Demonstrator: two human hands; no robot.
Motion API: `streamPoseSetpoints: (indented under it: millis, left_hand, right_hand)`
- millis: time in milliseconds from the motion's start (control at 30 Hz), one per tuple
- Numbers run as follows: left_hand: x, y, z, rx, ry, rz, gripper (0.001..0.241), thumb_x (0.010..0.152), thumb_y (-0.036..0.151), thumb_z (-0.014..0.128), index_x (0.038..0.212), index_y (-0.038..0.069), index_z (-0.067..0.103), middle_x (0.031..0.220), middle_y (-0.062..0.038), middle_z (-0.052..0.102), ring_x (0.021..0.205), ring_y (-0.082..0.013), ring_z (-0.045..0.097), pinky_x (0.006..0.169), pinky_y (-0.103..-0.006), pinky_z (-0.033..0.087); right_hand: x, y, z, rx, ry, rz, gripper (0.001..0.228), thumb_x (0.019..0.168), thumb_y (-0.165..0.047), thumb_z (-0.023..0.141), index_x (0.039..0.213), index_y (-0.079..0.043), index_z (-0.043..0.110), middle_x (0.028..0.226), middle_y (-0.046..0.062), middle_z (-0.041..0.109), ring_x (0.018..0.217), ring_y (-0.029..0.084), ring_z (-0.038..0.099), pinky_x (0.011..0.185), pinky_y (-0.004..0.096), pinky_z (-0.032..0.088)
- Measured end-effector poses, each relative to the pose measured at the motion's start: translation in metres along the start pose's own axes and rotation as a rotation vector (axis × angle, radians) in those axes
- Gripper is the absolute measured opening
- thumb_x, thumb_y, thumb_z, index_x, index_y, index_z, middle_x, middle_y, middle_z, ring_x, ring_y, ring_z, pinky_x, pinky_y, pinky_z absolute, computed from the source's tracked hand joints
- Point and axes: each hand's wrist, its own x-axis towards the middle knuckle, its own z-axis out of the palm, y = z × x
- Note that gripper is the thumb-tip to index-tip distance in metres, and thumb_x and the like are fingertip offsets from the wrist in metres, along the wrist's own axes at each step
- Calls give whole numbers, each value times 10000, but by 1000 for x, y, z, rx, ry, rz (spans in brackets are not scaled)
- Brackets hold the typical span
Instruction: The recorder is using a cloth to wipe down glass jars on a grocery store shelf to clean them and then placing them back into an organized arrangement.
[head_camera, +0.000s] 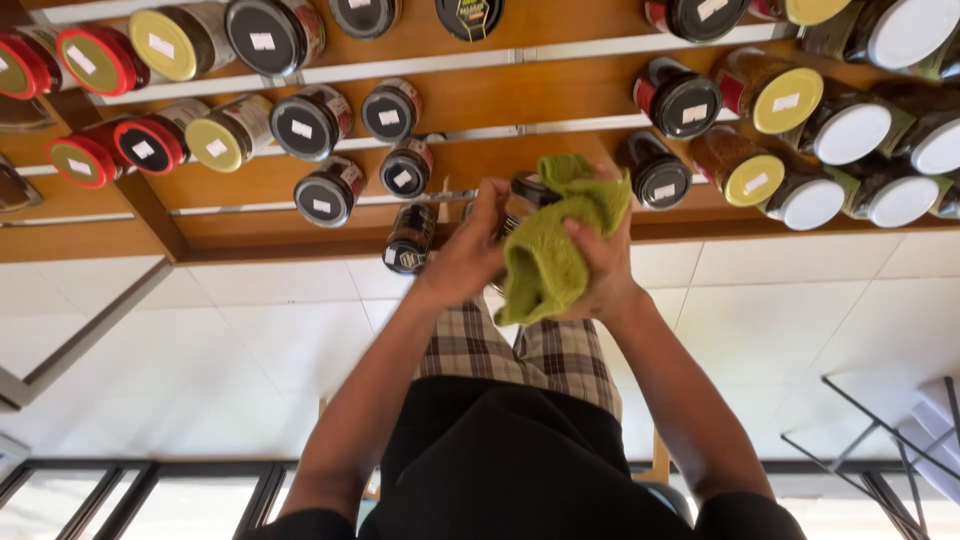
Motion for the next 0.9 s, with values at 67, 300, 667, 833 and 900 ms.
streamPoseSetpoints:
  millis: [67, 300, 667, 833, 900]
  left_hand:
    - [8, 59, 27, 223, 101, 61, 907, 1019, 413, 769, 1514, -36, 157, 1532, -119, 329, 1475, -252, 372, 1259, -407, 385]
    - [1, 35, 23, -733, -70, 78, 930, 825, 445, 858, 1514, 34, 389, 1401, -135, 596, 1289, -263, 622, 1114, -439, 525]
    - [7, 70, 31, -446, 81, 105, 889, 925, 476, 799, 1529, -44, 405, 1296, -144, 627, 1182, -226, 637, 1013, -376, 563]
    - [11, 78, 45, -68, 143, 265, 931, 951, 398, 799, 1598, 24, 246, 1533, -95, 505, 1434, -184, 518, 1218, -319, 440]
    - [11, 102, 56, 148, 148, 321, 838, 919, 278, 867, 1561, -14, 415, 1439, -129, 567, 1368, -221, 549, 1206, -366, 453]
  right_hand:
    - [17, 11, -5, -140, -3, -68, 902, 801, -488, 858, 1489, -224, 338, 1592, 220, 278, 1464, 486, 307, 1180, 652, 271]
    - [7, 5, 7, 232, 48, 181, 902, 733, -526, 839, 1434, -167, 401, 1404, 173, 448, 1347, 401, 477, 1155, 525, 422]
    - [-125, 42, 42, 932, 455, 670, 844, 894, -424, 794, 1533, -24, 413, 1525, 128, 530, 1431, 311, 501, 1237, 475, 411]
    - [-131, 45, 55, 233, 210, 650, 462, 1049, -190, 624, 1473, -39, 521, 1504, 135, 545, 1411, 281, 510, 1228, 440, 396]
    - [-122, 41, 52, 240, 193, 668, 349, 1030, -85, 638, 1375, -53, 598, 1417, 102, 600, 1326, 248, 563, 1159, 409, 448]
